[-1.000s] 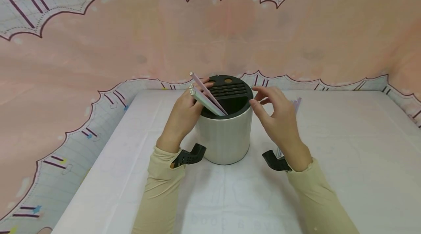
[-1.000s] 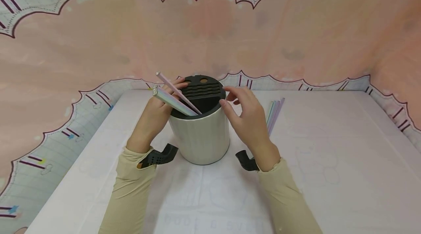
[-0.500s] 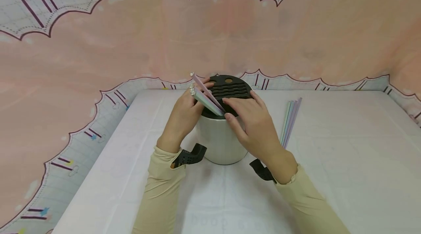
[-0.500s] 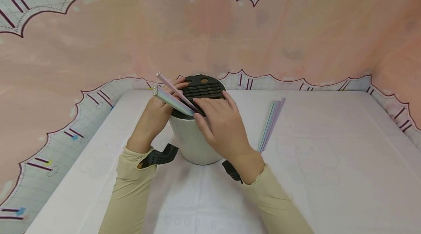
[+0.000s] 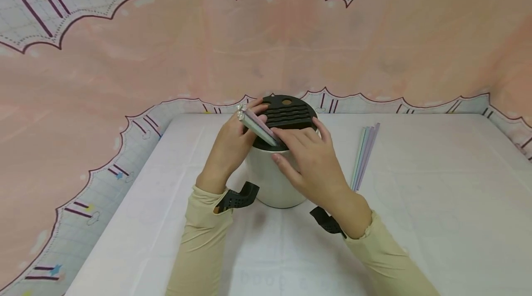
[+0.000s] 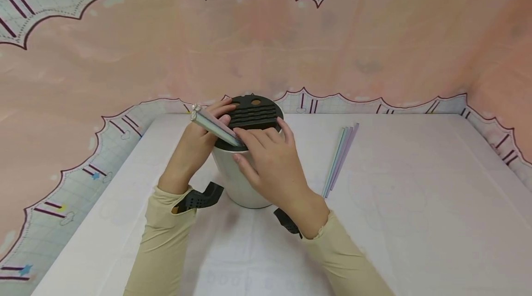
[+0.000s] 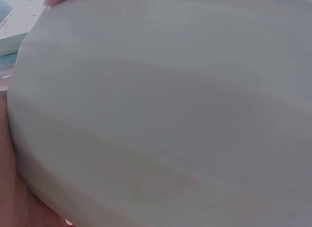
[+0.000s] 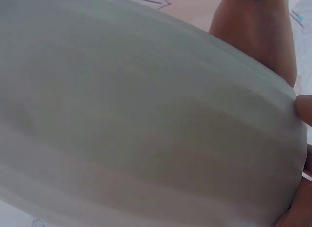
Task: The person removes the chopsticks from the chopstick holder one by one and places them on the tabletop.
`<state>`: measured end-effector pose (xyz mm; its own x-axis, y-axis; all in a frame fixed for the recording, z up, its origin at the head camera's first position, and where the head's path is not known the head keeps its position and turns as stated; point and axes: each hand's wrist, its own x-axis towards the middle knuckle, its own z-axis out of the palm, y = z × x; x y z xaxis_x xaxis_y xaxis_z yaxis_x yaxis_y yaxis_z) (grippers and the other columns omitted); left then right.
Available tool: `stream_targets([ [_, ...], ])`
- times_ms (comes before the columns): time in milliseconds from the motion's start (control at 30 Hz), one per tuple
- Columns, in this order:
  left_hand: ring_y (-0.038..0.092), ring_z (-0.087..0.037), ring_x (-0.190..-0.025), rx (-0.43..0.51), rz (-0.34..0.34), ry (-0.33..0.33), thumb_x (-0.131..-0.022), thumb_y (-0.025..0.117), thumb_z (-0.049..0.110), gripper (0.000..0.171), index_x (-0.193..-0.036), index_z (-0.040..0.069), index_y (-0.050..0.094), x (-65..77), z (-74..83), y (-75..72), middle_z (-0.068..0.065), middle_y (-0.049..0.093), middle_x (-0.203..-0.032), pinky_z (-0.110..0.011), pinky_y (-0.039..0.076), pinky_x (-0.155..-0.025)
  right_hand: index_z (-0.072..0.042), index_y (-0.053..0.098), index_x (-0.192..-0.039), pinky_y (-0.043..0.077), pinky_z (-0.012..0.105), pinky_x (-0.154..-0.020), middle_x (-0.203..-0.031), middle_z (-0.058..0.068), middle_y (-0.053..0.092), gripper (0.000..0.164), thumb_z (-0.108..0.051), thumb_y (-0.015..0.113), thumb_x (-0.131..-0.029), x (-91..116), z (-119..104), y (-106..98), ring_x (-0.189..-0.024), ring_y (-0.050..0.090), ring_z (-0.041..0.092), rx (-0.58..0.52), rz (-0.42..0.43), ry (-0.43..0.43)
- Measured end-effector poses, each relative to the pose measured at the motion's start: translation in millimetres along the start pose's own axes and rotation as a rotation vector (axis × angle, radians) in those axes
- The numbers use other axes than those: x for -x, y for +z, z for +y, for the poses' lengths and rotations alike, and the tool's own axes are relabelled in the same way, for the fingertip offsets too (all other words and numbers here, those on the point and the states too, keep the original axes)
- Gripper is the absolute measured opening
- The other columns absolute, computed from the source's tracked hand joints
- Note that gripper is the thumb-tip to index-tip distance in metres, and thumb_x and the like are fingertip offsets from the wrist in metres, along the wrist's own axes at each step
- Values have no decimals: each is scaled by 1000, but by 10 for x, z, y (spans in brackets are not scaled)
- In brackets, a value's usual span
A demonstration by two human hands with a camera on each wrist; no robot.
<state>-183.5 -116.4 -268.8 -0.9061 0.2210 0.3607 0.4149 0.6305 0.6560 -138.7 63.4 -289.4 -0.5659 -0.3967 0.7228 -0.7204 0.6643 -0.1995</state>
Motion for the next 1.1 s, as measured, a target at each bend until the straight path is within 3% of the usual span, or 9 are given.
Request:
stream_targets([
  [167,27,2,-124,17,-4,-16,-90,36,53,46,-126,30,50,-14,7,-7,30,30,-133,-34,30,-99,-8,57,-116,12,47,-104,-105,3,61,38,-33,53,-88,-18,20,0,-97,51,19,-25,-2,22],
  [433,27,3,-124,20,-12,7,-91,35,51,44,-126,28,51,-52,-6,-18,29,31,-132,-33,29,-99,-6,59,-101,13,44,-104,-93,3,61,28,-30,53,-88,-63,23,6,-90,52,18,-76,36,77],
  [767,25,0,-126,10,-23,19,-93,36,45,40,-126,27,51,-56,-10,-44,25,32,-135,-36,28,-100,-3,58,-98,15,42,-105,-89,5,60,27,-26,59,-85,-80,-1,24,-88,53,20,-77,73,114],
  [1100,27,-3,-126,15,-31,20,-91,36,50,45,-127,26,50,-14,-24,-79,23,33,-135,-38,31,-98,-3,56,-98,15,40,-104,-88,5,59,20,-21,52,-89,-71,-63,28,-87,53,19,-116,91,143],
])
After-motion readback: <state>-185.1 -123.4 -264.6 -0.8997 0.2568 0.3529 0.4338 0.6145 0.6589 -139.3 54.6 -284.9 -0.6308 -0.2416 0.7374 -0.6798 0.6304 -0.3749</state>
